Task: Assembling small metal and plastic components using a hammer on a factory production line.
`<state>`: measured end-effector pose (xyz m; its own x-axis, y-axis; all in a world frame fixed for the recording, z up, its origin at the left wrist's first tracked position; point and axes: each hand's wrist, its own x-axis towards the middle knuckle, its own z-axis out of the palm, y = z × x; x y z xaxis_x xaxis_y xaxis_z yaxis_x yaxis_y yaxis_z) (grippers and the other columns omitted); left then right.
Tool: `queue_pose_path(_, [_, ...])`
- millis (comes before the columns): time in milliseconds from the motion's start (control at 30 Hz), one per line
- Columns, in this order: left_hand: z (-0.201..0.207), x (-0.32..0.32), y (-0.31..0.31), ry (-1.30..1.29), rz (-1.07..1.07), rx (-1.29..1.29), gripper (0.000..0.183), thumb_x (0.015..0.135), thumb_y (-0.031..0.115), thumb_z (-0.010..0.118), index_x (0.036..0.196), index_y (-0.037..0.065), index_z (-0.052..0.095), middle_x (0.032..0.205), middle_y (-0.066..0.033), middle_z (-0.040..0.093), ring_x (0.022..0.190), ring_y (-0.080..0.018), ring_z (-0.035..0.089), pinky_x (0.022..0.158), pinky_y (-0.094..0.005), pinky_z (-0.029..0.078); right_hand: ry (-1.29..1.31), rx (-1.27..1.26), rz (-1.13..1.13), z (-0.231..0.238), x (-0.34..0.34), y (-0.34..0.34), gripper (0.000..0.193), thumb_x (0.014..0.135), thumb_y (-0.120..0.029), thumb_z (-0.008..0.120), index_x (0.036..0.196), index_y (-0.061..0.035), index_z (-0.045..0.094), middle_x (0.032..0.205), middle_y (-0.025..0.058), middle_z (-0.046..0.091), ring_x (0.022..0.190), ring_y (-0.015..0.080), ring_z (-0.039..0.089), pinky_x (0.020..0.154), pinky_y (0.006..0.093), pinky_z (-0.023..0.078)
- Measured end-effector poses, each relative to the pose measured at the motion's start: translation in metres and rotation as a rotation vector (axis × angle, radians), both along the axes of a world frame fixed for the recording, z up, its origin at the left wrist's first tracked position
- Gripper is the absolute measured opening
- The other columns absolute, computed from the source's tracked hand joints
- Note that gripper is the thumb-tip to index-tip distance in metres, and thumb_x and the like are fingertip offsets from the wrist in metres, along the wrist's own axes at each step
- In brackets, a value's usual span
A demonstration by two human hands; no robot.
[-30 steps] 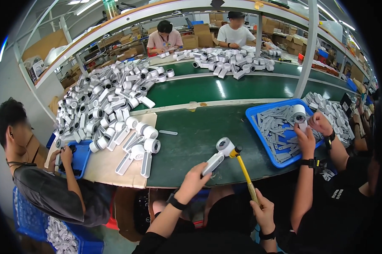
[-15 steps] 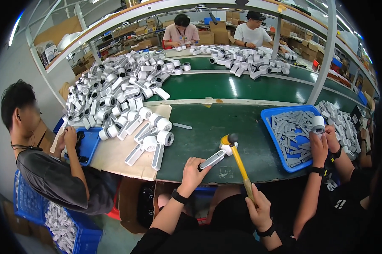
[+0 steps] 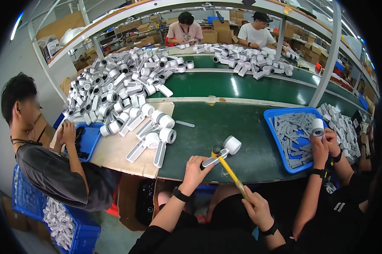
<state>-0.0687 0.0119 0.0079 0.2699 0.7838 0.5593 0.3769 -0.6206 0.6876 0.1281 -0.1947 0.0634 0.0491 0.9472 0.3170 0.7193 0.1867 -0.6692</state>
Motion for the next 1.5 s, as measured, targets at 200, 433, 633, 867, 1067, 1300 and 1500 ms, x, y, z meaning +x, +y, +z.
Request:
queue_pose_path(200, [-0.015, -0.006, -0.014, 0.103, 0.133, -0.011, 0.024, 0.071, 0.020, 0.083, 0.090, 0.008, 0.073, 0.087, -0.0049, 0.066, 0.095, -0.0269, 0.057, 0.084, -0.0396, 0.041, -0.014, 0.023, 0.035, 0.000, -0.004, 0.002, 0.051, 0.085, 0.002, 0.068, 0.134, -0.0006, 0.056, 0.078, 0.0111, 0.055, 0.063, 0.0235, 0.056, 0.059, 0.0319, 0.045])
queue_pose_path(433, [-0.015, -0.006, -0.010, 0.130, 0.186, -0.017, 0.026, 0.069, 0.023, 0.084, 0.082, 0.006, 0.072, 0.086, -0.0053, 0.063, 0.096, -0.0271, 0.054, 0.083, -0.0396, 0.040, 0.065, 0.152, 0.065, 0.007, -0.007, -0.001, 0.050, 0.084, 0.001, 0.069, 0.132, -0.0014, 0.057, 0.079, 0.0118, 0.056, 0.064, 0.0246, 0.057, 0.058, 0.0326, 0.045])
queue_pose_path(633, [-0.021, -0.005, -0.012, 0.128, 0.199, 0.000, 0.029, 0.066, 0.022, 0.085, 0.083, 0.004, 0.069, 0.087, -0.0076, 0.063, 0.097, -0.0296, 0.054, 0.083, -0.0399, 0.041, 0.038, 0.079, 0.057, 0.006, -0.009, -0.003, 0.049, 0.085, -0.003, 0.069, 0.132, -0.0080, 0.059, 0.087, 0.0104, 0.063, 0.067, 0.0288, 0.065, 0.058, 0.0349, 0.051])
queue_pose_path(867, [-0.017, -0.004, -0.014, 0.148, 0.209, -0.010, 0.031, 0.067, 0.026, 0.086, 0.085, 0.005, 0.071, 0.086, -0.0056, 0.062, 0.097, -0.0281, 0.054, 0.083, -0.0394, 0.041, -0.011, 0.064, 0.108, 0.001, -0.006, -0.005, 0.048, 0.083, 0.000, 0.069, 0.130, -0.0017, 0.059, 0.078, 0.0128, 0.056, 0.064, 0.0267, 0.058, 0.059, 0.0346, 0.046])
queue_pose_path(1067, [-0.012, -0.005, -0.015, 0.133, 0.189, -0.028, 0.027, 0.067, 0.023, 0.084, 0.084, 0.005, 0.071, 0.084, -0.0050, 0.063, 0.096, -0.0269, 0.054, 0.082, -0.0394, 0.040, -0.006, 0.063, 0.017, 0.003, -0.001, -0.008, 0.047, 0.085, -0.005, 0.070, 0.131, -0.0080, 0.060, 0.082, 0.0112, 0.061, 0.064, 0.0291, 0.063, 0.057, 0.0356, 0.050])
queue_pose_path(1300, [-0.016, -0.005, -0.014, 0.140, 0.213, -0.006, 0.026, 0.068, 0.024, 0.085, 0.082, 0.007, 0.072, 0.087, -0.0051, 0.064, 0.096, -0.0263, 0.055, 0.081, -0.0395, 0.042, 0.039, 0.080, 0.071, 0.000, -0.002, -0.007, 0.047, 0.084, -0.002, 0.069, 0.130, -0.0024, 0.060, 0.077, 0.0123, 0.056, 0.064, 0.0247, 0.058, 0.060, 0.0334, 0.046])
queue_pose_path(1500, [-0.013, -0.005, -0.015, 0.164, 0.190, -0.038, 0.028, 0.069, 0.025, 0.084, 0.090, 0.010, 0.076, 0.090, -0.0055, 0.066, 0.098, -0.0269, 0.056, 0.084, -0.0394, 0.042, 0.057, 0.057, -0.062, -0.013, 0.014, -0.005, 0.050, 0.084, 0.001, 0.068, 0.133, -0.0016, 0.058, 0.072, 0.0106, 0.048, 0.060, 0.0222, 0.050, 0.057, 0.0323, 0.041])
